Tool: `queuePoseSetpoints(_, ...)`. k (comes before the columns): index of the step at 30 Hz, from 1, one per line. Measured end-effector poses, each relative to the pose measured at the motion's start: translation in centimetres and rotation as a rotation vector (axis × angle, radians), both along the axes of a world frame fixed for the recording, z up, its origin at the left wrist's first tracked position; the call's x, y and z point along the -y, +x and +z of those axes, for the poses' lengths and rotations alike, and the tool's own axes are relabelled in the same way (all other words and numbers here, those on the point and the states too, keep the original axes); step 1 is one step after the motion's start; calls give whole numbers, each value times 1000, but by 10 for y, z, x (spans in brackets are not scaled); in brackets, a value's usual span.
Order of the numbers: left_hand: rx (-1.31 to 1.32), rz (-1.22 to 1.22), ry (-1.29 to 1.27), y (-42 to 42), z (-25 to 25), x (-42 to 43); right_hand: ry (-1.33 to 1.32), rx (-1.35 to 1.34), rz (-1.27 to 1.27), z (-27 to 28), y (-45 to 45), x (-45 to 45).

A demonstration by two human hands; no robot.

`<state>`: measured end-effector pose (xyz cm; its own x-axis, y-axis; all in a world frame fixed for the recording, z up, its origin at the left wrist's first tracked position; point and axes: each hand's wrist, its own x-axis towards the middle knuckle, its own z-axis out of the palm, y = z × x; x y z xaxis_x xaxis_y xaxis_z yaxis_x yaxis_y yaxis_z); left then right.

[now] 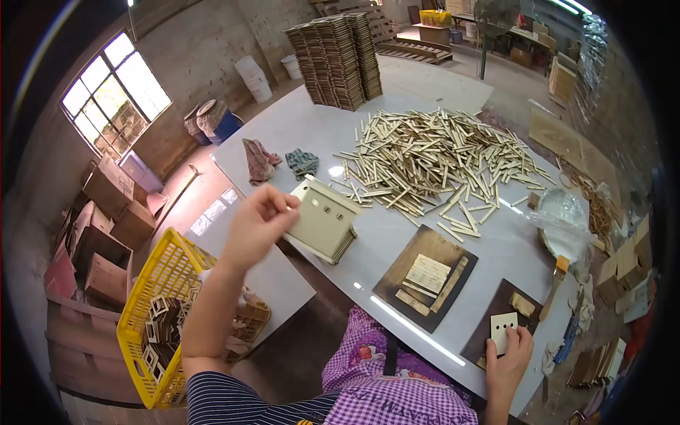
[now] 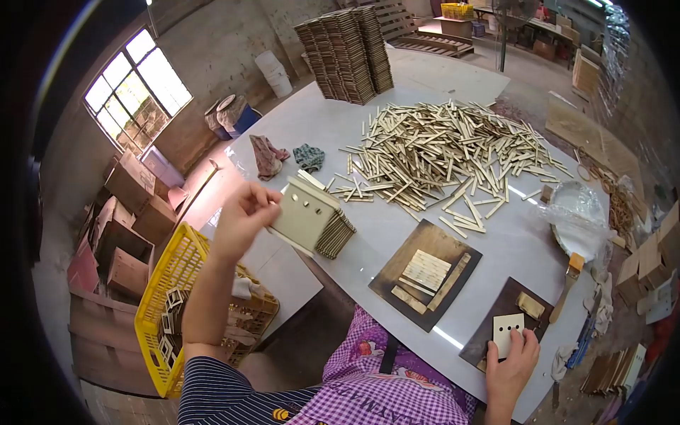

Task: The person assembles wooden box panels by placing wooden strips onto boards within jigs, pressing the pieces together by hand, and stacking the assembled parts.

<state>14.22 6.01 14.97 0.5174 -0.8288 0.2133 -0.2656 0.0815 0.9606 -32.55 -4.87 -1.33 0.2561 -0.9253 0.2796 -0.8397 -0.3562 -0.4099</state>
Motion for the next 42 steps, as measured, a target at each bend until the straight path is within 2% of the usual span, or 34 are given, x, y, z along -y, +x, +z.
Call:
queuePoseSetpoints(7, 64, -32, 201, 68, 21, 17, 9, 32, -14, 0, 4, 1)
queuePoseSetpoints(15, 186, 6, 384, 77, 12, 37, 21, 29, -14, 2, 4, 2)
queuePoseSetpoints(18, 627, 204, 557, 56, 14, 44, 24, 30, -13, 1, 4, 2)
queuePoseSetpoints(19, 627, 199, 561, 49, 14, 45, 22, 31, -18, 2, 5, 3)
queuePoseSetpoints(22, 894, 216, 586, 25, 11, 48, -12, 34, -10, -1, 9, 7)
queuePoseSetpoints(25, 906, 130, 666, 16, 15, 50, -85, 39, 3, -7, 2, 5)
queuePoseSetpoints(27, 969, 42, 500, 30, 1, 51, -94, 65, 3, -5, 4, 7)
queuePoseSetpoints(29, 839, -3, 485, 35, -2, 50, -77, 54, -54, -5, 2, 8)
queuePoseSetpoints(31, 840, 81, 590, 25, 5, 52, -96, 93, -7, -7, 0, 9)
queuePoseSetpoints(36, 776, 62, 633, 19, 12, 56, -89, 86, -37, -9, -2, 8)
queuePoseSetpoints(40, 733, 116, 798, 12, 17, 57, -78, 64, -96, -8, -5, 10)
queuePoseSetpoints(42, 991, 134, 520, 20, 4, 47, -57, 117, -59, -6, -8, 12)
